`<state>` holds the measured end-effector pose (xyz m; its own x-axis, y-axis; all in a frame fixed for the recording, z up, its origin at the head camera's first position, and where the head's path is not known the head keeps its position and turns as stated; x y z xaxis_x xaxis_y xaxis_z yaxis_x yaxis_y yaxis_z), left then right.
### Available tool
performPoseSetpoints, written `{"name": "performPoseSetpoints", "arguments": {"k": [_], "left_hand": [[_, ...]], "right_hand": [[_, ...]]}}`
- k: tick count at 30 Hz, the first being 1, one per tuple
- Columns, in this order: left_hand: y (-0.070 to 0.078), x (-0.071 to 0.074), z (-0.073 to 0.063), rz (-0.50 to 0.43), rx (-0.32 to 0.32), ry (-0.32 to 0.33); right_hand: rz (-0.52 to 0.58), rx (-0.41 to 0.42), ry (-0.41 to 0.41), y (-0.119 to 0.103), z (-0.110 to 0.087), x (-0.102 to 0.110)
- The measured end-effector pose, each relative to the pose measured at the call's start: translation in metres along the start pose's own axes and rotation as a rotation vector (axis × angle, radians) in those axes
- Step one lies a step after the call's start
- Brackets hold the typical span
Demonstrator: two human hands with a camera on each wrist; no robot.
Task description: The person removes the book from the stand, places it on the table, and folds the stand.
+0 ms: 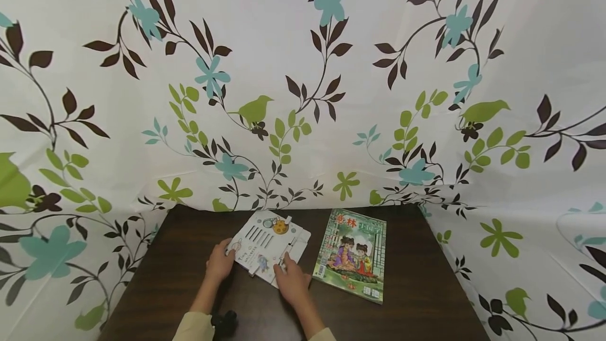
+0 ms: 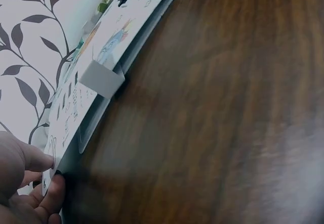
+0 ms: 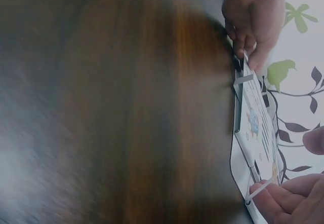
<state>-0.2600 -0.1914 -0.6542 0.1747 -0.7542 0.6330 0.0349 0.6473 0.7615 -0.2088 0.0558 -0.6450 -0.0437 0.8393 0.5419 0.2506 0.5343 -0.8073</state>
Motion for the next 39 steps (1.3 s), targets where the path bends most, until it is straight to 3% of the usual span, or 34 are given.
{"name": "performPoseSetpoints", "arguments": {"k": [3,10,17,23,33,39], "left_hand": [[-0.003,0.001,0.007,0.005,-0.006,-0.017],[-0.005,0.005,0.019,0.024,-0.025,-0.059],[-0.003,0.002,0.029,0.015,-0.024,-0.053],[-0.002,0.001,0.035,0.018,-0.044,-0.046],[0.003,-0.001,0.051,0.004,-0.055,-0.142],[0.01,-0.005,0.06,0.015,-0.12,-0.17]], "right_hand": [[0.017,0.023,-0.007,-0.001,-0.007,-0.003],[0.095,-0.027,-0.066,-0.006,-0.018,-0.008],[0.08,-0.016,-0.049,-0.009,-0.032,-0.018],[0.121,-0.034,-0.091,-0.012,-0.038,-0.022],[0.147,-0.097,-0.13,-0.02,-0.049,-0.034],[0.165,-0.055,-0.215,-0.022,-0.058,-0.043]]}}
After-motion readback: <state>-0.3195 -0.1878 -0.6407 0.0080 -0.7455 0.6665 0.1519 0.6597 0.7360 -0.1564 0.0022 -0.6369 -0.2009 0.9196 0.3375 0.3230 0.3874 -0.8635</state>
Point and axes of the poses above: each hand's wrist, its own z-axis towards the middle knuckle, its own x-axis out of the back of the hand, y = z × x, the point moved 2 cm from there along z, towards the middle knuckle, and after that the axes turned 13 degrees about -x, right-handed, at the moved point
